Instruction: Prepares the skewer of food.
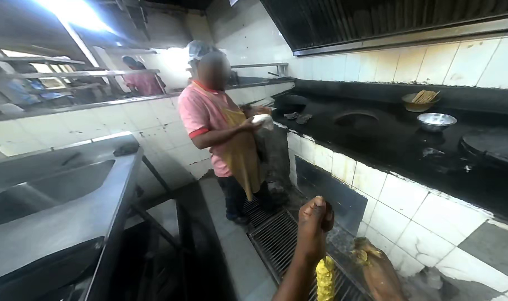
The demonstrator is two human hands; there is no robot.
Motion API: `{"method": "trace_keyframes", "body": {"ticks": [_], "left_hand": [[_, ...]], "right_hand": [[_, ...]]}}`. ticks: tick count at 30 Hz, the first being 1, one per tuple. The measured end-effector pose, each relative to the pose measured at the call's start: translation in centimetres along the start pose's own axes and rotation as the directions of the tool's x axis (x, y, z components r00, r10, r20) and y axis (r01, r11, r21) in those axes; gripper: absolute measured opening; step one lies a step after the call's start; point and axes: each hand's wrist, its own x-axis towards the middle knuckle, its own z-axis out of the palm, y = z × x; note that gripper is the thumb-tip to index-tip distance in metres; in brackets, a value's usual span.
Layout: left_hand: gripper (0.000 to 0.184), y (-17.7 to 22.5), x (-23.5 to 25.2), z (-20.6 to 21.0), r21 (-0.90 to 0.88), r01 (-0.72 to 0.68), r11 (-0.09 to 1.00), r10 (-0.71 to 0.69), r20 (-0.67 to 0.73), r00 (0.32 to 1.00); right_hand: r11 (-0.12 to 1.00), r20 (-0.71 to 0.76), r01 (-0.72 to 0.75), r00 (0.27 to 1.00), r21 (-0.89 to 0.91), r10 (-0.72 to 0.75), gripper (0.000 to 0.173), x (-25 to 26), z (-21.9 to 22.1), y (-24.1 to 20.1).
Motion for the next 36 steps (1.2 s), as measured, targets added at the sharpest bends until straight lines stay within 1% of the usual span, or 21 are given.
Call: {"method": "trace_keyframes", "body": {"ticks": [2, 4, 6, 8, 9, 10, 12, 14, 16, 18, 19, 20, 22, 24, 26, 28, 29, 31, 33, 34, 36], "left_hand": [[0.041, 0.0, 0.0, 0.1, 0.000, 0.000, 1.000, 0.000, 0.002, 1.000], [0.041, 0.0, 0.0, 0.2, 0.000, 0.008, 1.000, -0.008, 0.001, 1.000], [0.041, 0.0, 0.0, 0.1, 0.004, 0.013, 1.000, -0.013, 0.003, 1.000], [0.042, -0.1, 0.0, -0.1, 0.012, 0.012, 1.000, -0.012, 0.007, 1.000], [0.041, -0.1, 0.0, -0.1, 0.016, 0.012, 1.000, -0.012, 0.006, 1.000], [0.041, -0.2, 0.0, 0.0, 0.019, 0.015, 1.000, -0.015, 0.003, 1.000], [0.040, -0.4, -0.1, 0.2, 0.022, 0.028, 0.999, -0.028, -0.005, 1.000], [0.041, -0.8, -0.1, 0.2, 0.026, 0.026, 0.999, -0.026, -0.011, 1.000], [0.042, -1.4, 0.1, 0.2, 0.027, 0.024, 0.999, -0.023, -0.028, 0.999], [0.042, -1.9, 0.3, 0.2, 0.039, 0.019, 0.999, -0.016, -0.059, 0.998], [0.042, -2.0, 0.5, 0.2, 0.049, 0.014, 0.999, -0.010, -0.080, 0.997], [0.042, -2.1, 0.8, 0.2, 0.062, 0.013, 0.998, -0.007, -0.102, 0.995], [0.042, -2.2, 1.1, 0.1, 0.078, 0.010, 0.997, -0.001, -0.114, 0.994], [0.042, -2.3, 1.4, 0.1, 0.082, 0.009, 0.997, 0.000, -0.102, 0.995], [0.042, -2.1, 1.5, -0.1, 0.087, 0.012, 0.996, -0.003, -0.097, 0.995], [0.042, -1.8, 1.6, -0.4, 0.086, 0.024, 0.996, -0.016, -0.102, 0.995], [0.043, -1.6, 1.6, -0.6, 0.079, 0.030, 0.996, -0.023, -0.090, 0.996], [0.044, -1.2, 1.7, -0.8, 0.052, 0.038, 0.998, -0.036, -0.039, 0.999], [0.045, -0.7, 1.6, -0.7, 0.015, 0.055, 0.998, -0.056, 0.038, 0.998], [0.046, -0.4, 1.6, -0.6, 0.000, 0.075, 0.997, -0.074, 0.074, 0.995], [0.046, 0.2, 1.6, -0.3, -0.024, 0.109, 0.994, -0.104, 0.141, 0.984]], "right_hand": [[0.999, 0.015, -0.001, 1.000, 0.034, 0.000, 0.038, 0.0, 0.2, 0.1], [0.999, 0.082, 0.031, 0.996, -0.039, -0.028, 0.036, 0.0, 0.2, 0.5], [0.968, 0.174, 0.059, 0.985, -0.245, -0.016, 0.027, 0.1, 0.0, 0.5], [0.889, 0.203, 0.067, 0.979, -0.453, 0.030, 0.028, 0.6, 0.4, 0.3], [0.871, 0.190, 0.048, 0.980, -0.490, 0.053, 0.029, 1.0, 1.0, 0.5], [0.883, 0.139, -0.012, 0.986, -0.469, 0.087, 0.031, 1.4, 1.8, 0.8], [0.946, 0.055, -0.061, 0.995, -0.320, 0.082, 0.044, 2.2, 4.0, 1.9], [0.987, 0.116, -0.092, 0.987, -0.134, 0.108, 0.057, 2.3, 5.9, 2.0], [0.994, 0.205, -0.090, 0.973, -0.069, 0.103, 0.058, 1.7, 7.2, 2.4], [0.995, 0.215, -0.044, 0.975, -0.091, 0.063, 0.056, 0.9, 7.9, 2.5], [0.992, 0.241, -0.052, 0.967, -0.114, 0.078, 0.056, 0.5, 7.7, 2.3], [0.986, 0.276, -0.035, 0.958, -0.163, 0.080, 0.057, 0.1, 7.2, 2.4], [0.960, 0.388, 0.069, 0.921, -0.270, 0.042, 0.056, -0.3, 5.4, 3.6], [0.953, 0.452, 0.110, 0.891, -0.283, 0.032, 0.058, -0.8, 3.6, 4.3], [0.971, 0.432, 0.043, 0.900, -0.234, 0.064, 0.059, -2.6, 2.4, 3.6], [0.967, 0.418, -0.035, 0.897, -0.251, 0.141, 0.050, -3.7, 1.2, 2.2], [0.963, 0.404, -0.029, 0.904, -0.267, 0.139, 0.046, -3.9, 0.7, 1.7], [0.947, 0.412, 0.107, 0.911, -0.303, 0.028, 0.036, -3.1, -0.4, 1.8], [0.912, 0.399, 0.236, 0.912, -0.335, -0.089, 0.030, -1.3, -0.7, 1.6], [0.898, 0.393, 0.271, 0.912, -0.348, -0.123, 0.030, -0.4, -0.3, 0.9], [0.858, 0.439, 0.356, 0.881, -0.370, -0.177, 0.032, 1.0, 0.9, -1.0]]}}
